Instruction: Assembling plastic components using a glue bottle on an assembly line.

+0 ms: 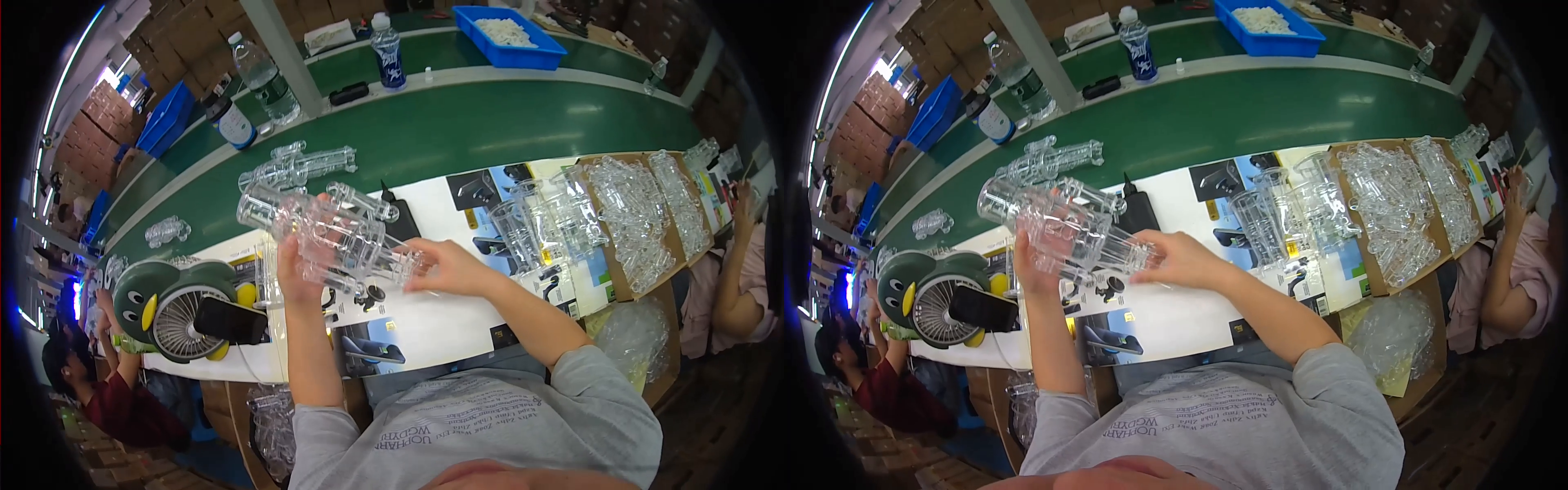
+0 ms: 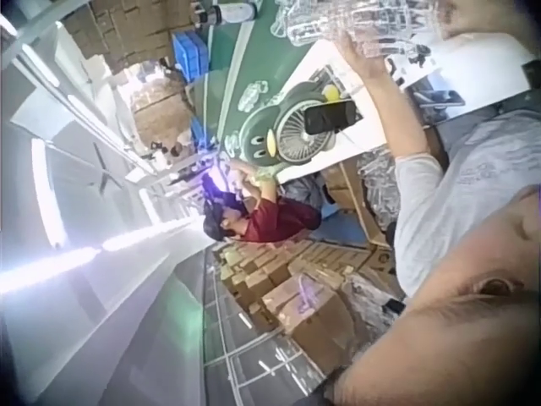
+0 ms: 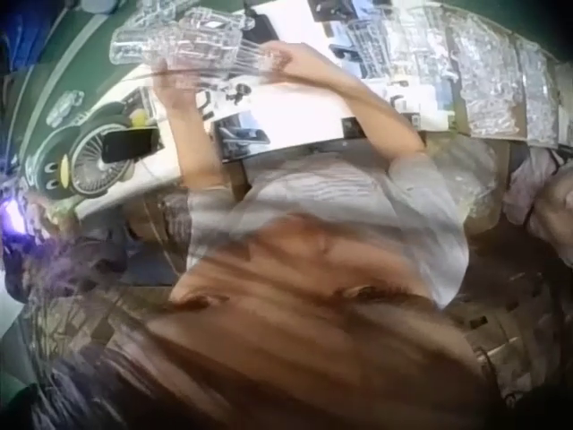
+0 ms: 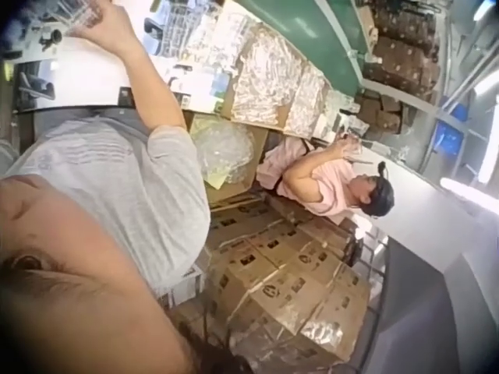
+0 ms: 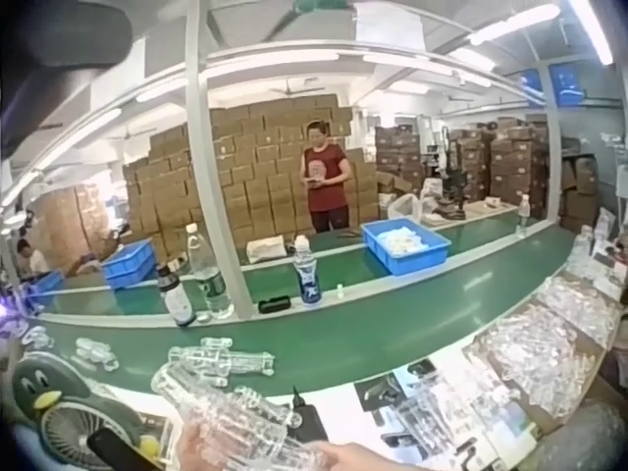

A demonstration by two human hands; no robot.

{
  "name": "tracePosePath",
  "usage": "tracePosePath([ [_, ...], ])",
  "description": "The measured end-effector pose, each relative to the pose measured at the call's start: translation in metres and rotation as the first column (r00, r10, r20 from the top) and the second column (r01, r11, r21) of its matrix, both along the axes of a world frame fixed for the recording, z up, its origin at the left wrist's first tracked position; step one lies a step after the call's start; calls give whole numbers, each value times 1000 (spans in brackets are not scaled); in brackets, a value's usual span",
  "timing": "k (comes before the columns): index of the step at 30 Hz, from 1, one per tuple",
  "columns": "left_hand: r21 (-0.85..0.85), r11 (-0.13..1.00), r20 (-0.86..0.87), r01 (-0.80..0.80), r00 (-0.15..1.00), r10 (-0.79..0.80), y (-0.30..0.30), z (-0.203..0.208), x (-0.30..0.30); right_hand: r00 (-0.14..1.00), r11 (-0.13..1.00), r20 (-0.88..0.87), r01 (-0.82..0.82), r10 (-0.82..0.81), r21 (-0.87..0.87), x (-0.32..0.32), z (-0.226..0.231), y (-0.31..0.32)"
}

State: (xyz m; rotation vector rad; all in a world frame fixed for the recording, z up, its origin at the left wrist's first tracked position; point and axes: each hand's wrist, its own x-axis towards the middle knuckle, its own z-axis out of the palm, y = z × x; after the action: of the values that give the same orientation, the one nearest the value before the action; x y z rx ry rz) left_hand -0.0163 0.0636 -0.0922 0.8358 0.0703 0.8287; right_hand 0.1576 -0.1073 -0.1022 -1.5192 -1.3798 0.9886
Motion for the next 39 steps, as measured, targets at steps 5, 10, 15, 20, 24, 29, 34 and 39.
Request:
tracePosePath([
  [5, 336, 941, -177, -48, 978, 114, -40, 42, 16, 899, 982, 408, 105, -161, 158, -3, -10, -3],
  [10, 516, 832, 39, -204, 976, 215, -59, 76, 3, 982, 972, 189, -58, 14, 228, -9, -12, -4],
  [15, 680, 699, 217, -222, 971, 97, -70, 77, 12, 994, 921, 108, -22, -22, 390, -26, -13, -9],
  [20, 491, 784, 161, -380, 924, 348, -98, 87, 29, 988, 927, 54, 117, -145, 357, -32, -9, -10],
  [24, 476, 822, 249, -313, 944, 215, -95, 94, 31, 997, 929, -4, 68, -71, 364, -27, -3, -15],
  [29, 600, 753, 244, -271, 958, 150, -100, 95, 27, 999, 946, 23, -36, 30, 323, -23, 0, -15],
  [34, 544, 751, 235, -374, 927, 291, -109, 94, 31, 980, 860, 110, 91, -168, 502, -31, -12, -12],
  [39, 540, 770, 221, -339, 940, 259, -104, 99, 31, 990, 892, 86, 62, -113, 448, -28, -8, -13],
])
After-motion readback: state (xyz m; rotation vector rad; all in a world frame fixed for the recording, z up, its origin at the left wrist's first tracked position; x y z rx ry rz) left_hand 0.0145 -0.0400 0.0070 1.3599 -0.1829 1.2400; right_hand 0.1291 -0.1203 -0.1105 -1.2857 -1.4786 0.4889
